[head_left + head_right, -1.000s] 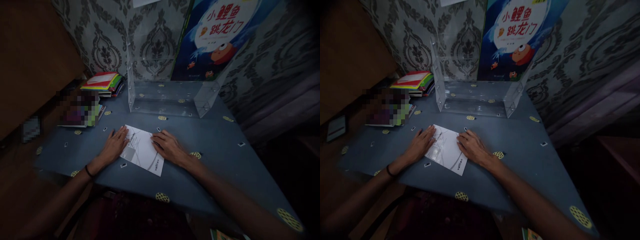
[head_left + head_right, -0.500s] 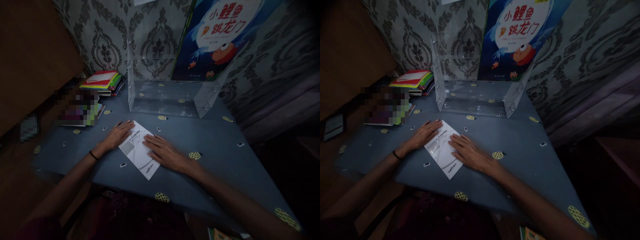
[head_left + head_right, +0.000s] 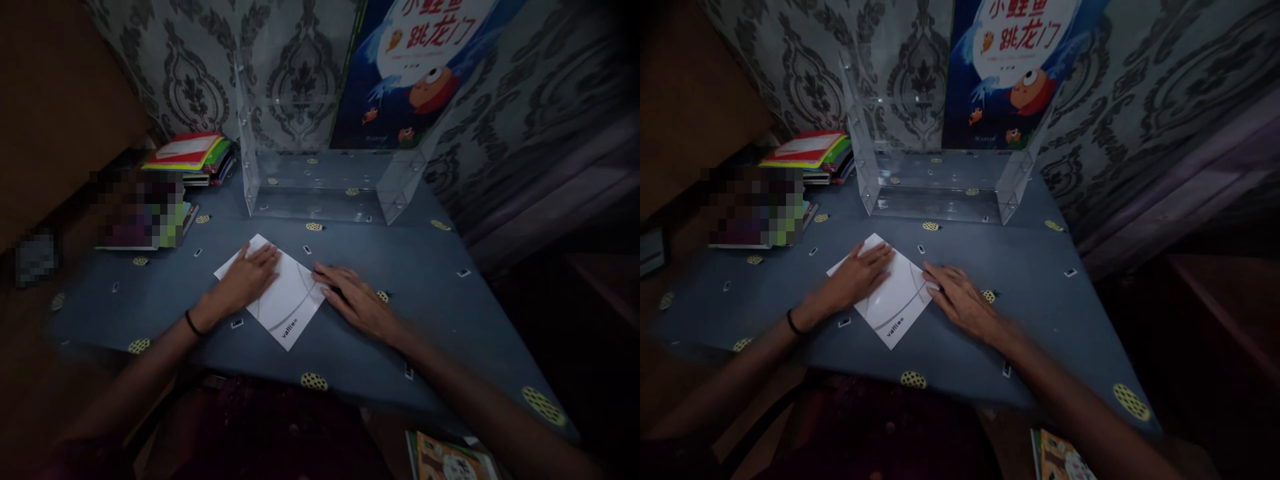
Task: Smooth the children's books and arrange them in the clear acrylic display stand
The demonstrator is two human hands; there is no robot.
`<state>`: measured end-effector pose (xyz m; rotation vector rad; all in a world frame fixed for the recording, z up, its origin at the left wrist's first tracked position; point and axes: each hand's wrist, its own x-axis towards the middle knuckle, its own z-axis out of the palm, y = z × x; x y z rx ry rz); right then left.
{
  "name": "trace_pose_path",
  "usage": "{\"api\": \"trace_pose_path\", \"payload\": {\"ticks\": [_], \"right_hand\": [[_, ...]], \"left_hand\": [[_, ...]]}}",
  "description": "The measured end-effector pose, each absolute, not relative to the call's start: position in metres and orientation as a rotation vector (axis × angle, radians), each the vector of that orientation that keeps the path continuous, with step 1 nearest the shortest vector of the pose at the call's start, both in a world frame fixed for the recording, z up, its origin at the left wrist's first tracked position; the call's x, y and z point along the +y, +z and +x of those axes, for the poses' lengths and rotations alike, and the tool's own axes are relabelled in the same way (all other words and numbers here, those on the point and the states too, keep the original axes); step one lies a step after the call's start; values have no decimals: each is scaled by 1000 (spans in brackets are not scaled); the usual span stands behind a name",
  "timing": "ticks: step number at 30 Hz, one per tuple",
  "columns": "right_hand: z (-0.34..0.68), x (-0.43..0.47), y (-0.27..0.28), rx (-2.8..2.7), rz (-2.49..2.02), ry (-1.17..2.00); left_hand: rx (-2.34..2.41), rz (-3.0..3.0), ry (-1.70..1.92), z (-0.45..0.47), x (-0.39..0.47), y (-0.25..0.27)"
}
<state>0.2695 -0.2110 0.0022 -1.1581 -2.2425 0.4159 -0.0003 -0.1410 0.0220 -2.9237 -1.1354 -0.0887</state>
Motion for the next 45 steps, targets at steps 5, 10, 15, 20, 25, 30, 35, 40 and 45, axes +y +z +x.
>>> {"api": "trace_pose_path", "payload": {"ticks": [5, 10, 15, 20, 25, 30, 35, 40, 45], "right_hand": [[269, -213, 2, -2165, -1208, 477], [271, -210, -2, -2201, -1177, 421], [271, -209, -4, -2247, -1131, 314], [233, -217, 9, -2408, -922, 305], [188, -232, 24, -2617, -622, 589], [201, -241, 29, -2400, -724, 929], [228, -236, 35, -2095, -930, 1241], [220, -209, 25, -1788, -1115, 1424], [198, -177, 19, -1845, -1148, 1334]], "left_hand": [[-815, -3013, -158, 40, -204, 17], [-861, -3109, -135, 19, -212, 15], [-1266, -3019, -213, -49, -178, 8], [-1495, -2816, -271, -85, -167, -2], [-1477, -2765, -273, -82, -170, -4], [-1471, -2768, -282, -82, -170, -3], [-1478, -2763, -322, -86, -168, -15], [-1529, -2618, -420, -83, -163, -41], [-1578, -2565, -405, -72, -165, -50]]}}
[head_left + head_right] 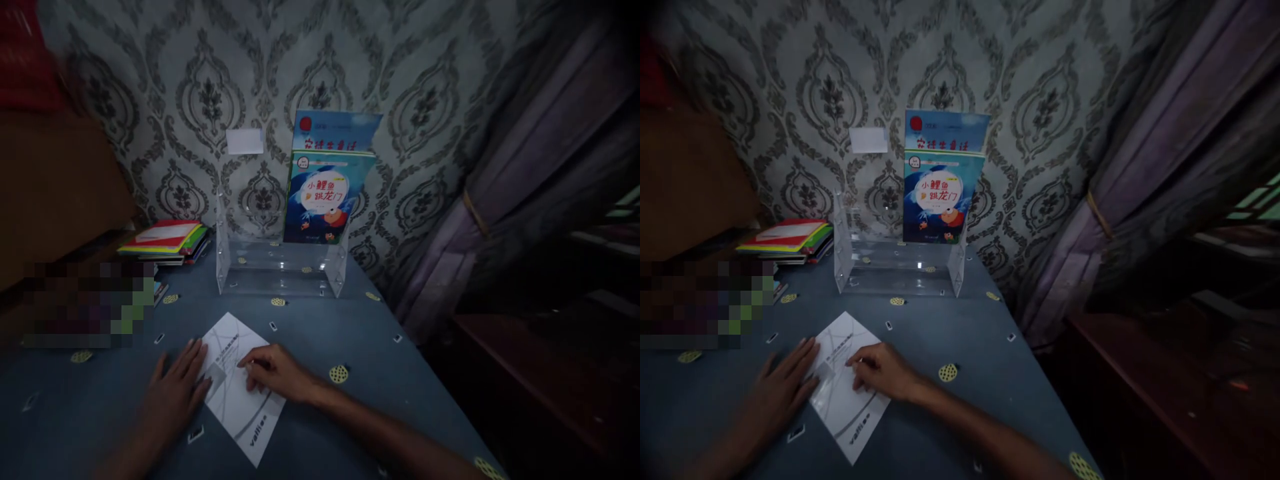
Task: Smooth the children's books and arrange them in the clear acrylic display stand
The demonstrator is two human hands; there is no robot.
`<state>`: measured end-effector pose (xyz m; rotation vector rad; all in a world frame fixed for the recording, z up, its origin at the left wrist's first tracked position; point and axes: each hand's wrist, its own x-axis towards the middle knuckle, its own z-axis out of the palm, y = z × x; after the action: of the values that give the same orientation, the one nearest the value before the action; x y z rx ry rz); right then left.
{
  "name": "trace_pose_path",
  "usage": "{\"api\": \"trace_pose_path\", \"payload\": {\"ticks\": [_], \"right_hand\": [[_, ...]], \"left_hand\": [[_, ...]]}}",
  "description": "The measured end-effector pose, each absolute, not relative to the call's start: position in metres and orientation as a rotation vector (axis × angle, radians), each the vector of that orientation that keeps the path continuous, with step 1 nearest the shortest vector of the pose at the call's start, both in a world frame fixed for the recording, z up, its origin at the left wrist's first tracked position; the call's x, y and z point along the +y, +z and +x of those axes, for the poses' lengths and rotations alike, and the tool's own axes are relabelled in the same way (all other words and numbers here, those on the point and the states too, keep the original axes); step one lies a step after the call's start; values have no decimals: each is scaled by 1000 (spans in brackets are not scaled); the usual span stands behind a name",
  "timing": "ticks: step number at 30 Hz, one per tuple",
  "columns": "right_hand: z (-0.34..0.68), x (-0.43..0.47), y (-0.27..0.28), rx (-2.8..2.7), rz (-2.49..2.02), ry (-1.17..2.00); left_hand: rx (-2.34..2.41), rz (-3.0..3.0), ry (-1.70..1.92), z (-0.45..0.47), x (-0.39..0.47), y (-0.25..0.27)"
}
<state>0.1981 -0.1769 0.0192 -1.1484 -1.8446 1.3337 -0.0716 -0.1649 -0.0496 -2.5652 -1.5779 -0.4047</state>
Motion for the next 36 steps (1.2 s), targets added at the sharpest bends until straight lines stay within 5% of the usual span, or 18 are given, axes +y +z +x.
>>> {"api": "trace_pose_path", "payload": {"ticks": [10, 17, 27, 32, 36], "right_hand": [[187, -159, 8, -2422, -1116, 416], [187, -164, 12, -2441, -1154, 384], [188, -163, 11, -2443, -1120, 376], [188, -162, 9, -2438, -1093, 362], [190, -162, 5, -2422, -1097, 365]], "left_hand": [[-1721, -2502, -922, -65, -168, -62], [-1883, -2550, -1012, -72, -148, -35], [-2121, -2443, -67, -41, -141, 26], [-2191, -2605, -212, -52, -126, 35], [-2438, -2769, -847, -68, -126, 33]]}}
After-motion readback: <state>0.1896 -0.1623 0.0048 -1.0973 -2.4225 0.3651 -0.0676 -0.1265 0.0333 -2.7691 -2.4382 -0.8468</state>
